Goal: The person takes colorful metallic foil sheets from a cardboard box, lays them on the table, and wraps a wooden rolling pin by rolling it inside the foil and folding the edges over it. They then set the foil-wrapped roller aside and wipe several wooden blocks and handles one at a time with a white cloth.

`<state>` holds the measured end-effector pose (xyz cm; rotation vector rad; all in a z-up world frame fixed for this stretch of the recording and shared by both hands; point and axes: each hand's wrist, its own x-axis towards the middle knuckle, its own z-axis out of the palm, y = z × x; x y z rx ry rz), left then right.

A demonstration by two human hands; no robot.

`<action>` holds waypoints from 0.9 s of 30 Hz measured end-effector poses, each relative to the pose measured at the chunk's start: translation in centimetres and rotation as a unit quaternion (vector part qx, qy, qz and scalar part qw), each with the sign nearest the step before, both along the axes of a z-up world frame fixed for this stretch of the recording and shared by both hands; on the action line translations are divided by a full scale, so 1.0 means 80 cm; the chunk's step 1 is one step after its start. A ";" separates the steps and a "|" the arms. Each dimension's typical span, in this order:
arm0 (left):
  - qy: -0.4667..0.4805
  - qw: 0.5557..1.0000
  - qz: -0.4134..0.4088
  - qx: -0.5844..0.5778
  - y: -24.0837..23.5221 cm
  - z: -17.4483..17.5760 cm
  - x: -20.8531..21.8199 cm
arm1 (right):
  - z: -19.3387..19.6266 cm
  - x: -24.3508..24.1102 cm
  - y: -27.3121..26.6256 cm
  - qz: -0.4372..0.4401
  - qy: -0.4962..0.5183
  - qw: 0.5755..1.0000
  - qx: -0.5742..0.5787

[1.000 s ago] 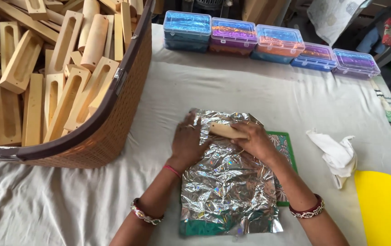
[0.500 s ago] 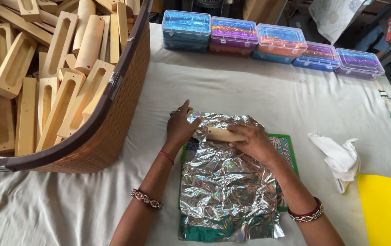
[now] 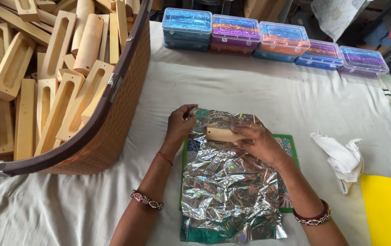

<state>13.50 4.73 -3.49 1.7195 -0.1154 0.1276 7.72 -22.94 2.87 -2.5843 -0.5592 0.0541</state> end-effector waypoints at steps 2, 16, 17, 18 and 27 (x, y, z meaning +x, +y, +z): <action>0.083 0.995 -0.012 -0.059 -0.001 0.002 -0.003 | 0.000 -0.002 0.004 0.007 -0.005 1.000 0.001; 0.088 0.992 -0.084 -0.026 -0.006 0.034 -0.020 | 0.015 -0.009 0.010 -0.002 -0.001 1.000 0.006; 0.085 0.989 -0.104 -0.062 -0.006 0.034 -0.022 | 0.014 -0.010 0.010 0.004 -0.015 1.000 0.009; 0.085 0.989 -0.104 -0.062 -0.006 0.022 -0.016 | 0.014 -0.011 0.010 0.004 -0.015 1.000 0.009; 0.049 0.985 -0.162 0.011 -0.009 0.067 -0.036 | 0.005 -0.006 0.008 -0.055 0.056 0.997 -0.018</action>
